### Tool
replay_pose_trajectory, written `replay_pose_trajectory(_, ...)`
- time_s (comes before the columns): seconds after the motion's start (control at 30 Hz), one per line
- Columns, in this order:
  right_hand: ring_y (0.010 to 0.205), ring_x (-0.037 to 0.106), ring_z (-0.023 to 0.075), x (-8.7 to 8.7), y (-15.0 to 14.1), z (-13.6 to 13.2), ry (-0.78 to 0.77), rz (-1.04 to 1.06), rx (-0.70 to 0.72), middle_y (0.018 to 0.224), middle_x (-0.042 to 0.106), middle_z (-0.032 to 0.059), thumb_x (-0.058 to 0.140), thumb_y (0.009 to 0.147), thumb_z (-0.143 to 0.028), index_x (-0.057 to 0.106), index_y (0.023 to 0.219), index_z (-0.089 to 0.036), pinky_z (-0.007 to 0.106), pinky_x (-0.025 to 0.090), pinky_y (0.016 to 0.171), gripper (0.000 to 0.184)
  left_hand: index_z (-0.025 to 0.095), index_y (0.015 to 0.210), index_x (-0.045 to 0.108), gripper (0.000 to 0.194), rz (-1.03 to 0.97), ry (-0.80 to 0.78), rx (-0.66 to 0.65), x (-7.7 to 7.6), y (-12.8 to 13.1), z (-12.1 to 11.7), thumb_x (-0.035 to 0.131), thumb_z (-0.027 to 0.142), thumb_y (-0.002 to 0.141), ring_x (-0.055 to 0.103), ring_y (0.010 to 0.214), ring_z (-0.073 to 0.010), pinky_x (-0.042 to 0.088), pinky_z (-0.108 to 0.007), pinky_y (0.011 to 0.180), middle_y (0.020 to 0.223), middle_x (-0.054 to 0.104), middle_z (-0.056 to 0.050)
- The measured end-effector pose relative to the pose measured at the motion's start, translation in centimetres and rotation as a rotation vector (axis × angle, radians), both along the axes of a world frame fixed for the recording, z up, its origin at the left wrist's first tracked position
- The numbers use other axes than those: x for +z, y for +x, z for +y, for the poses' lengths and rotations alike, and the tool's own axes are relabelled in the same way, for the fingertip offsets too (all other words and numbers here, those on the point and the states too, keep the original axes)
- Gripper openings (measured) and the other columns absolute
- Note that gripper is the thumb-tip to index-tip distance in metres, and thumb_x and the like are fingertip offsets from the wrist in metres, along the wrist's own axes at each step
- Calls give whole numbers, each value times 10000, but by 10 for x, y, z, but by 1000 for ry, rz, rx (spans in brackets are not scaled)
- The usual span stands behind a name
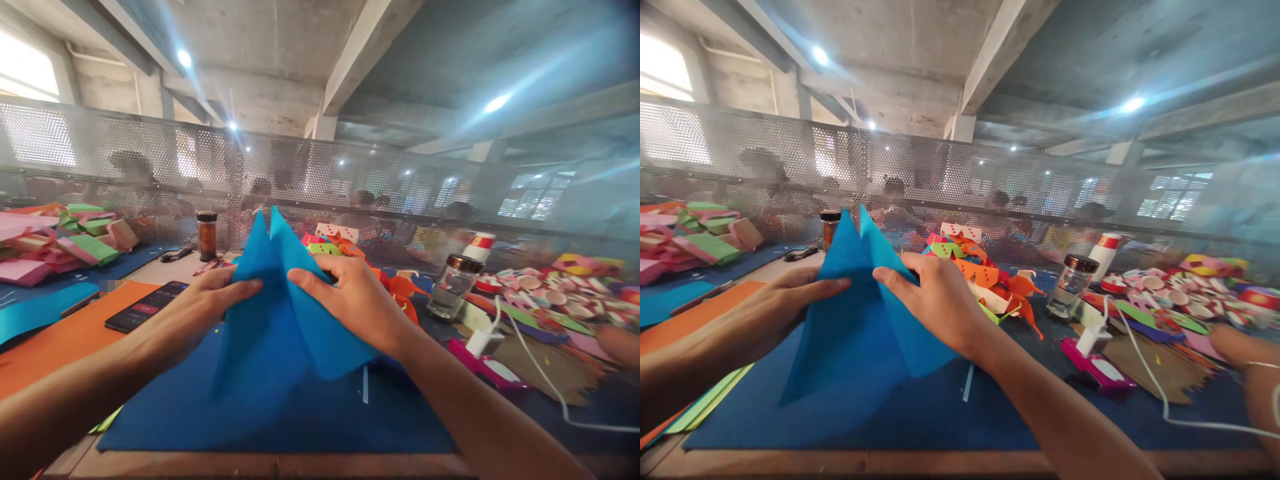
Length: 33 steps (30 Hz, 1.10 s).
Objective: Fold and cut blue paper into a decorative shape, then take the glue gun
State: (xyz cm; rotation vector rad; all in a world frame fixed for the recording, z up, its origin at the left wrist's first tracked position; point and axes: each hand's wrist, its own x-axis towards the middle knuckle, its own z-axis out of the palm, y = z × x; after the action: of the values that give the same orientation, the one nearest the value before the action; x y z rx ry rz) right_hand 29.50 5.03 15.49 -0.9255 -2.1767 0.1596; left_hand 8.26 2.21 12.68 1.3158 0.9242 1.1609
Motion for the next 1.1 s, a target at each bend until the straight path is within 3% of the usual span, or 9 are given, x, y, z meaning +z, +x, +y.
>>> replay_pose_trajectory(0.17,543,458,116,5,7,18,-277,69,66,626,538,-7,548,896,-604,612,725,-182,263,315,481,460,249,1015,751,373,-3,-90,-15,15,-7,3,802,425,690,742,687,-281,618,-434,684,882,792,-87)
replay_pose_trajectory(0.3,550,470,126,-8,7,40,-421,122,147,642,563,3,609,840,-611,618,724,-187,273,346,497,440,211,885,759,356,40,-152,-6,16,-12,11,856,390,592,737,677,-296,606,-450,672,798,779,-92)
replay_pose_trajectory(0.4,550,451,122,-37,5,57,-505,93,124,618,525,-14,610,836,-590,557,686,-192,263,325,499,429,201,802,736,286,171,-78,-14,-9,-23,32,815,400,613,722,651,-277,579,-397,623,751,763,-84)
replay_pose_trajectory(0.53,516,336,94,-84,1,73,-587,-129,59,561,354,-58,464,933,-484,441,638,-198,238,229,479,411,192,927,705,289,643,168,97,-69,-42,62,712,363,694,696,653,-260,507,-315,582,685,722,-38)
replay_pose_trajectory(0.6,516,320,90,-101,-1,76,-590,-248,-21,556,317,-63,461,943,-446,383,613,-202,240,216,485,418,198,1108,671,377,893,265,135,-94,-47,65,652,306,747,707,752,-272,512,-332,654,804,742,-46)
replay_pose_trajectory(0.67,517,341,94,-111,-2,77,-586,-315,-79,537,326,-59,502,930,-424,365,586,-199,249,208,494,434,221,1265,601,489,1123,390,192,-109,-46,62,636,288,782,697,896,-298,520,-387,768,1072,724,-91)
replay_pose_trajectory(0.8,532,401,113,-117,0,78,-583,-383,-138,512,388,-39,536,917,-411,392,547,-190,269,206,522,455,228,1239,610,392,1275,673,51,-115,-30,51,551,152,860,592,1170,-297,472,-442,988,1276,639,-97)
replay_pose_trajectory(0.93,583,484,132,-117,3,77,-577,-435,-192,556,472,-19,486,945,-413,441,576,-187,265,231,546,435,223,1277,577,364,1285,823,-125,-119,-13,53,503,139,931,601,1181,-273,472,-471,1027,1311,629,-94)
replay_pose_trajectory(1.1,656,560,144,-115,-1,74,-543,-455,-245,640,576,-2,463,959,-383,508,645,-192,255,249,559,371,232,1271,572,311,1352,869,-117,-129,-11,59,537,261,964,603,1192,-296,474,-504,1022,1331,626,-95)
